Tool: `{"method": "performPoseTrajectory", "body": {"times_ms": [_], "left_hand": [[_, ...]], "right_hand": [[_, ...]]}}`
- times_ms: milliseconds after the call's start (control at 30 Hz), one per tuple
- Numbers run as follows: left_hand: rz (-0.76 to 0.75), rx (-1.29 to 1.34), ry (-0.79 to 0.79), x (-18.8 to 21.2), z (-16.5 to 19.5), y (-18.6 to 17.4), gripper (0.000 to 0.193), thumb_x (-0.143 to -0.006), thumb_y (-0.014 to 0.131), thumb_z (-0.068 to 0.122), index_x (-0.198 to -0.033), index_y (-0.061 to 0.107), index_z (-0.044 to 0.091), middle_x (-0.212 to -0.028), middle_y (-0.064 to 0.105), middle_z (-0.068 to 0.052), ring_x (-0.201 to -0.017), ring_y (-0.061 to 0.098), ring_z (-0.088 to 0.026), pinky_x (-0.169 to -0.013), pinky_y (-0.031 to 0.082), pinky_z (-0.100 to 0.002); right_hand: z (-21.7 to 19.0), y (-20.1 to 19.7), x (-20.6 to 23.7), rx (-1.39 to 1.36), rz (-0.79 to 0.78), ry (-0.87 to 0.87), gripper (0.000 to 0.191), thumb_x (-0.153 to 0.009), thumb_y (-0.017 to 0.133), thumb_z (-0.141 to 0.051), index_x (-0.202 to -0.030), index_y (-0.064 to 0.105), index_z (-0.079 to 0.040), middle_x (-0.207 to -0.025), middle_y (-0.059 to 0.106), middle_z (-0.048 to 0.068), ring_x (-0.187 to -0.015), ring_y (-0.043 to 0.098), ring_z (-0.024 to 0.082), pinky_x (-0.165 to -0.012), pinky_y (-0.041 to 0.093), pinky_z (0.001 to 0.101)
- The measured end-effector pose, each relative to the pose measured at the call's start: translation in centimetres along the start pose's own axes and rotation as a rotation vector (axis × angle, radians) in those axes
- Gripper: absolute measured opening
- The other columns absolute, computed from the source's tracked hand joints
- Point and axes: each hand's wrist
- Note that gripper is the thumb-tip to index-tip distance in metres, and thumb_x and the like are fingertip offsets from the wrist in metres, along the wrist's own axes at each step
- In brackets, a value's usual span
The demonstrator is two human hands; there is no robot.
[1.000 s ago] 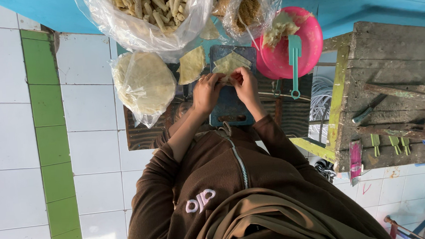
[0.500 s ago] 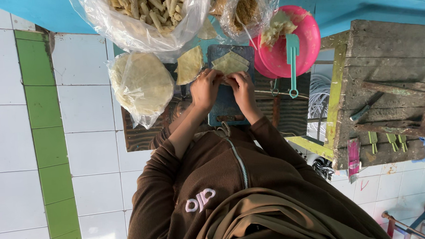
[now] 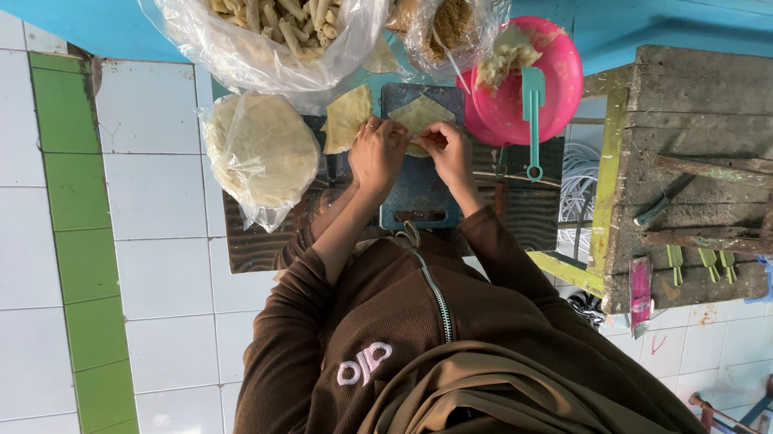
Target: The person folds thin square pastry wrappers into triangular shapes one at a time on a small board, pressing the folds and stacking the finished triangles in a pile. They occasionally take new wrappers from a stack beside the board and continue folding.
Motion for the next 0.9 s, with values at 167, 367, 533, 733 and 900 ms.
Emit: {"method": "performPoseTrajectory", "body": {"times_ms": [167,367,533,733,900], "left_hand": [[-0.008,0.027,0.021,0.2,0.1,-0.3,0.015,-0.088,0.077,0.029,-0.090,0.071,0.015,-0.091,0.069,-0.001,-0.093,0.066,-0.027,-0.077,0.054,-0.042],[0.030,0.022,0.152,0.8,-0.1,-1.1,0.012,-0.089,0.076,0.029,-0.093,0.075,0.018,-0.097,0.067,-0.001,-0.094,0.065,-0.027,-0.077,0.053,-0.042],[0.038,-0.051,0.054,0.2,0.3,-0.1,0.013,-0.088,0.075,0.031,-0.091,0.075,0.018,-0.099,0.064,-0.003,-0.097,0.066,-0.027,-0.078,0.053,-0.043],[0.007,-0.065,-0.022,0.3,0.0,0.6,0.028,-0.090,0.074,0.034,-0.102,0.061,0.012,-0.099,0.064,-0.005,-0.098,0.066,-0.029,-0.080,0.053,-0.044],[0.034,0.020,0.058,0.6,-1.2,0.4,0.021,-0.100,0.070,0.028,-0.113,0.060,0.014,-0.109,0.064,-0.005,-0.100,0.067,-0.029,-0.081,0.054,-0.044]], "right_hand": [[-1.4,0.1,1.1,0.314,0.062,-0.292,0.015,-0.087,0.079,0.002,-0.100,0.070,-0.003,-0.096,0.068,0.011,-0.093,0.066,0.033,-0.079,0.052,0.0401],[-1.2,0.3,0.9,0.415,0.091,-0.264,0.019,-0.086,0.074,0.004,-0.103,0.073,-0.003,-0.101,0.068,0.012,-0.101,0.062,0.034,-0.085,0.050,0.0442],[-0.5,0.4,-0.5,0.303,0.098,-0.118,0.011,-0.089,0.078,-0.001,-0.097,0.072,-0.005,-0.095,0.066,0.011,-0.086,0.066,0.032,-0.076,0.052,0.0408],[-1.3,0.4,-0.5,0.299,0.039,-0.163,0.012,-0.097,0.067,0.002,-0.109,0.064,-0.003,-0.100,0.068,0.011,-0.094,0.068,0.033,-0.082,0.054,0.0409],[-3.8,-0.2,1.3,0.503,0.011,-0.407,0.026,-0.096,0.064,0.004,-0.121,0.065,-0.002,-0.117,0.066,0.014,-0.108,0.065,0.037,-0.092,0.052,0.0444]]}}
Point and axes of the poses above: each hand's wrist, its own x-axis away from the middle knuckle, its own y-axis out of the palm, z = x × y
